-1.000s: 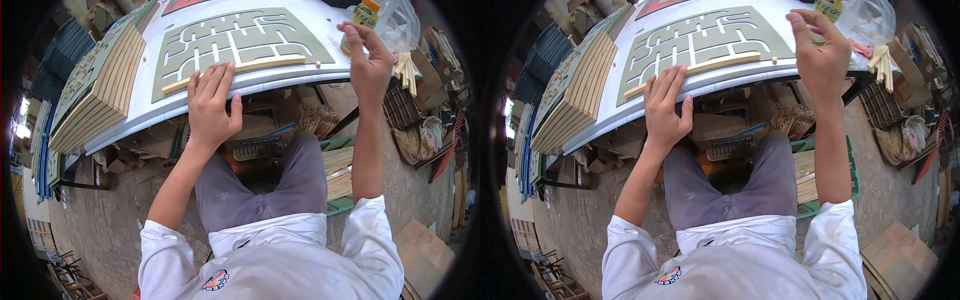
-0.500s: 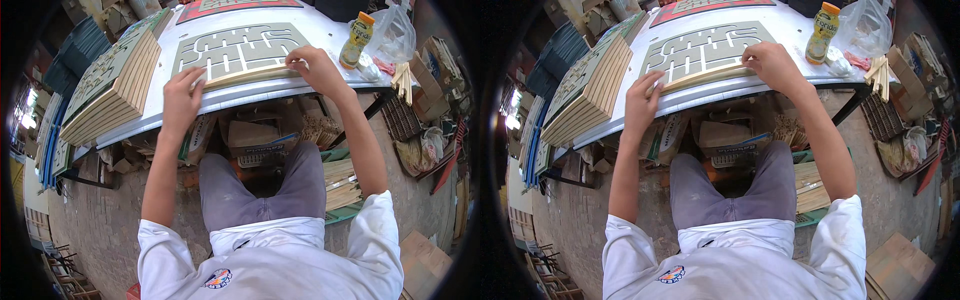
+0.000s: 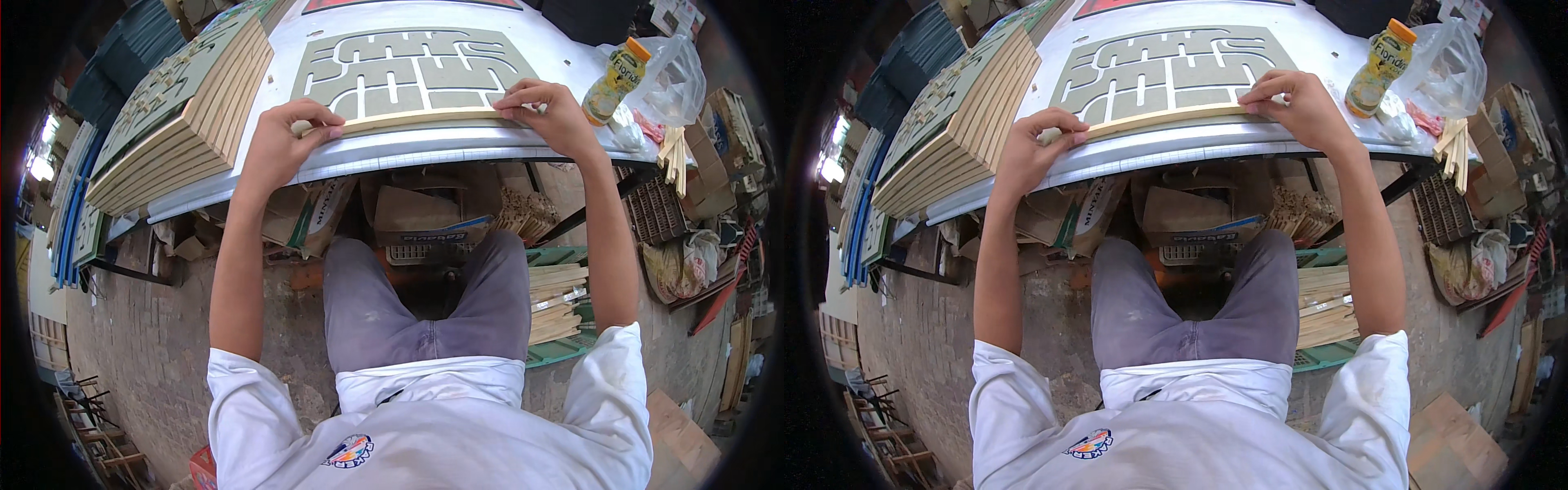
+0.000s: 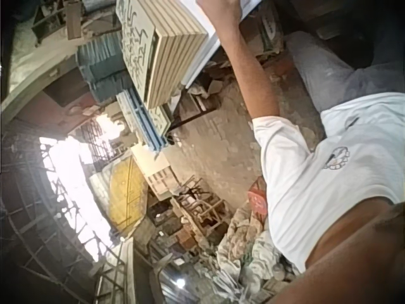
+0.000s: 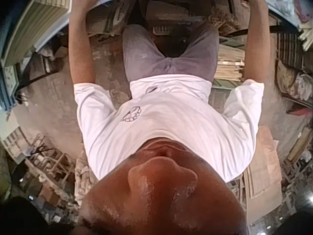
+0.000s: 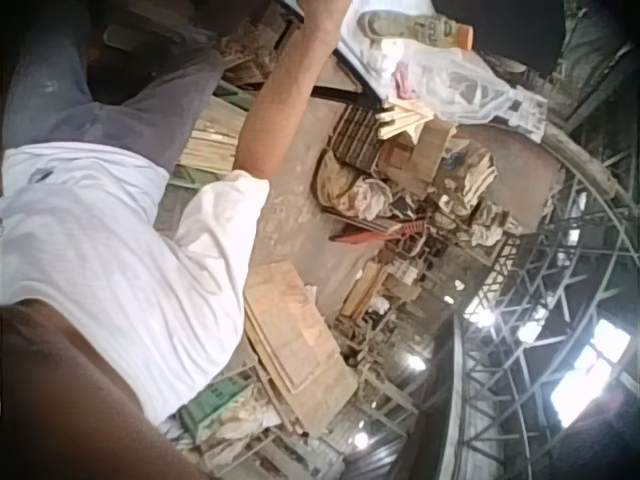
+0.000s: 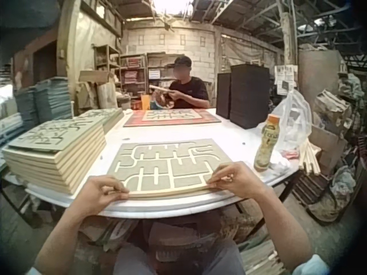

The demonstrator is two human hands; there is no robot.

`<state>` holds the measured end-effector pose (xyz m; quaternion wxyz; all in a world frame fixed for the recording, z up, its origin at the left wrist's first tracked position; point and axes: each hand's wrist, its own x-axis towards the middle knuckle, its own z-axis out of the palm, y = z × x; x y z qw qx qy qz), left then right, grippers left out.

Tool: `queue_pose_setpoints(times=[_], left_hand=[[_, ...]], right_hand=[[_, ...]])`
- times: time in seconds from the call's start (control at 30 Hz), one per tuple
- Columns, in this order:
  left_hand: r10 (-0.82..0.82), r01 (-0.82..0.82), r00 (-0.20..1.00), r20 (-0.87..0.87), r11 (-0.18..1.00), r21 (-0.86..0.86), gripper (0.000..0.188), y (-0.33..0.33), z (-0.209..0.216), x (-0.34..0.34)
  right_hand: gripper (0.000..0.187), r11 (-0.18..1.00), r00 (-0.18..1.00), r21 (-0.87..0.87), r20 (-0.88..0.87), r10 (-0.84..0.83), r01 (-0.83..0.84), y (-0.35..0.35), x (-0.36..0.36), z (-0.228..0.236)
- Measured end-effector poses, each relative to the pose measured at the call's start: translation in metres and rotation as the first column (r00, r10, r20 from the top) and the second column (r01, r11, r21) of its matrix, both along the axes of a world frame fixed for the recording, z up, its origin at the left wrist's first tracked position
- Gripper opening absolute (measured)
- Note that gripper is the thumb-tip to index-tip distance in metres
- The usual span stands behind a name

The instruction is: Manually assemble thin wood strips into a patterned wood board at a workshop station.

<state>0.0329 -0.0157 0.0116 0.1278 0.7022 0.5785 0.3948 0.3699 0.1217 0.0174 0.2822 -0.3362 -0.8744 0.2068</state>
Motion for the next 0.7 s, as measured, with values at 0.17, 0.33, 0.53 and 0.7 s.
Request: queue_pose_setpoints(times=[0.17,0.33,0.53,0.7], left_hand=[[-0.034,0.033,0.998,0.050,0.999,0.037,0.012,-0.001,-0.006,-0.008],[-0.105,0.105,0.994,0.016,0.994,0.030,0.018,-0.004,-0.006,-0.013],[-0.141,0.163,0.948,-0.285,0.985,0.054,0.034,-0.005,-0.005,-0.030],[-0.215,0.218,0.976,-0.034,0.956,0.195,0.031,-0.007,-0.018,-0.062]], right_hand=[[0.016,1.000,0.998,-0.017,-0.058,0.016,-0.017,0.001,-0.003,-0.005],[0.015,0.998,0.991,0.044,-0.118,0.055,-0.050,0.001,0.000,-0.008],[0.015,0.990,0.993,0.069,-0.012,0.120,-0.119,0.005,-0.004,0.000],[0.014,0.993,0.991,0.056,0.096,0.098,-0.104,0.007,-0.004,0.010]])
